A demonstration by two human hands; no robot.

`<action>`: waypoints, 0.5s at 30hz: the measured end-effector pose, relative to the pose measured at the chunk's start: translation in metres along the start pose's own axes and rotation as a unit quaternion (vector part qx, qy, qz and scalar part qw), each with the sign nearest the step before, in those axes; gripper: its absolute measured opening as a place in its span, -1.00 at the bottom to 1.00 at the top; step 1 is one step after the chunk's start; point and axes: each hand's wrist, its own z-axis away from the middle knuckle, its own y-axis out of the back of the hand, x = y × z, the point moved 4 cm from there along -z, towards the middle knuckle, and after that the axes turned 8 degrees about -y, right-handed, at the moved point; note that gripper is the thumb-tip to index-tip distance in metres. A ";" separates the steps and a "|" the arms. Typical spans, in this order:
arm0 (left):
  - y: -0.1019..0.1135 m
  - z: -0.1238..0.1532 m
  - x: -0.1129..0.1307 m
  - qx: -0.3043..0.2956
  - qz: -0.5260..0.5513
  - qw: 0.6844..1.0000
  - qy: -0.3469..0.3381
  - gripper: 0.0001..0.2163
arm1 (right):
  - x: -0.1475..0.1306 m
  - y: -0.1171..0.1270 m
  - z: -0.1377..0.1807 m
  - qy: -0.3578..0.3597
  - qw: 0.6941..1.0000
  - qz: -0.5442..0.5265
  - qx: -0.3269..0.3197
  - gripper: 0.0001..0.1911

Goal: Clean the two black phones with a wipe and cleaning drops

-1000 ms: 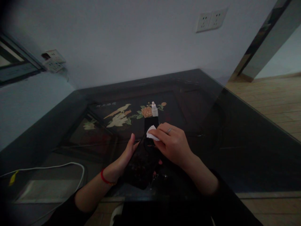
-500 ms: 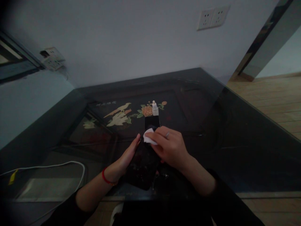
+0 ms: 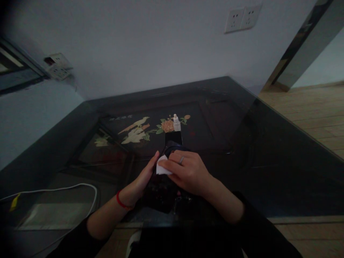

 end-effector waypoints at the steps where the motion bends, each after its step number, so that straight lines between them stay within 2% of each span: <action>1: 0.001 0.000 0.000 -0.002 0.004 1.000 0.002 -0.42 | -0.003 -0.001 0.000 0.020 1.000 -0.007 -0.014 -0.77; 3: -0.001 0.001 0.001 -0.014 0.009 1.000 0.016 -0.41 | 0.001 0.001 0.000 0.002 1.000 -0.005 -0.013 -0.77; 6: -0.007 0.005 0.004 -0.032 0.014 0.999 0.034 -0.35 | 0.019 0.010 0.001 -0.116 0.992 0.021 0.045 -0.81; 8: -0.009 0.006 0.005 -0.041 0.018 0.998 0.041 -0.32 | 0.025 0.013 0.001 -0.160 0.985 0.028 0.065 -0.83; 10: -0.007 0.005 0.005 -0.035 0.017 0.999 0.030 -0.34 | 0.020 0.010 0.001 -0.134 0.990 0.015 0.044 -0.82; 13: -0.003 0.003 0.005 -0.003 0.007 1.000 0.005 -0.40 | 0.005 0.001 0.001 -0.023 0.999 -0.006 -0.021 -0.78; 15: -0.003 0.004 0.007 0.004 0.000 1.000 0.004 -0.39 | 0.003 0.001 0.002 -0.001 1.000 -0.005 -0.028 -0.78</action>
